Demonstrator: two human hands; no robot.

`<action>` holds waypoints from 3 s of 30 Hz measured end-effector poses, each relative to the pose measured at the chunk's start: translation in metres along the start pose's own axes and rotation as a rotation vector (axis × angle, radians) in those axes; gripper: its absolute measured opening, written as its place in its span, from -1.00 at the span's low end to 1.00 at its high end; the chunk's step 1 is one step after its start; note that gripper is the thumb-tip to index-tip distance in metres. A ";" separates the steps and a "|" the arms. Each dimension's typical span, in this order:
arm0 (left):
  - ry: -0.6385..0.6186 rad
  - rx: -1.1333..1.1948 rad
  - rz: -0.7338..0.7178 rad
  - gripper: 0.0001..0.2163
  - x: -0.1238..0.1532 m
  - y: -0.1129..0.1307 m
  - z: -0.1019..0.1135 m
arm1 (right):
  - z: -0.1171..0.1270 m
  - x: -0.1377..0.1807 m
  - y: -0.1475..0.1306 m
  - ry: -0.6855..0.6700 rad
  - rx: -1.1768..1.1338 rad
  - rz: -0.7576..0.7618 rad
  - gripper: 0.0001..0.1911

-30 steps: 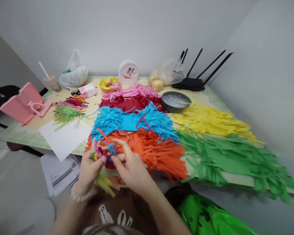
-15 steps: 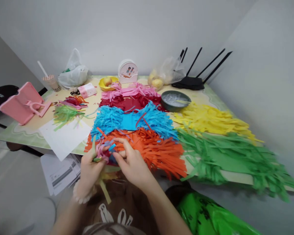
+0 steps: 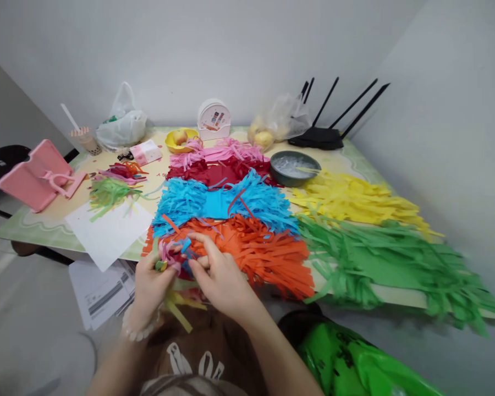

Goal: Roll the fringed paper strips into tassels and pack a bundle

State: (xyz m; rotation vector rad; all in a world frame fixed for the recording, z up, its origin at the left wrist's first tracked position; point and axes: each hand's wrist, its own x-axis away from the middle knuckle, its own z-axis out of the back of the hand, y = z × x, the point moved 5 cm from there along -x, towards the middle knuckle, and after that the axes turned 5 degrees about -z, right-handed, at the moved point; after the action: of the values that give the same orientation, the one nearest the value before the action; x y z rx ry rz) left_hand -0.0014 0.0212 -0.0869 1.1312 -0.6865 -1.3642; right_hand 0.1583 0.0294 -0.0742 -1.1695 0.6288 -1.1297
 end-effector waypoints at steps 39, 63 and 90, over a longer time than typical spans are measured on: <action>-0.048 -0.194 -0.254 -0.76 -0.001 0.001 -0.002 | 0.002 -0.003 0.005 0.079 0.123 -0.010 -0.69; -0.315 0.427 0.263 -0.71 0.010 -0.017 -0.020 | 0.007 -0.003 -0.005 0.167 0.013 0.148 -0.84; -0.204 0.390 0.277 -0.76 0.007 -0.020 0.004 | 0.019 -0.018 -0.013 0.068 -0.029 0.304 -0.82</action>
State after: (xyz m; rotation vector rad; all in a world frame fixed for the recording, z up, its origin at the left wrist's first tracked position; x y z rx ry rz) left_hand -0.0123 0.0167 -0.1053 1.1537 -1.2509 -1.1436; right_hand 0.1638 0.0539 -0.0591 -1.0220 0.8470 -0.9067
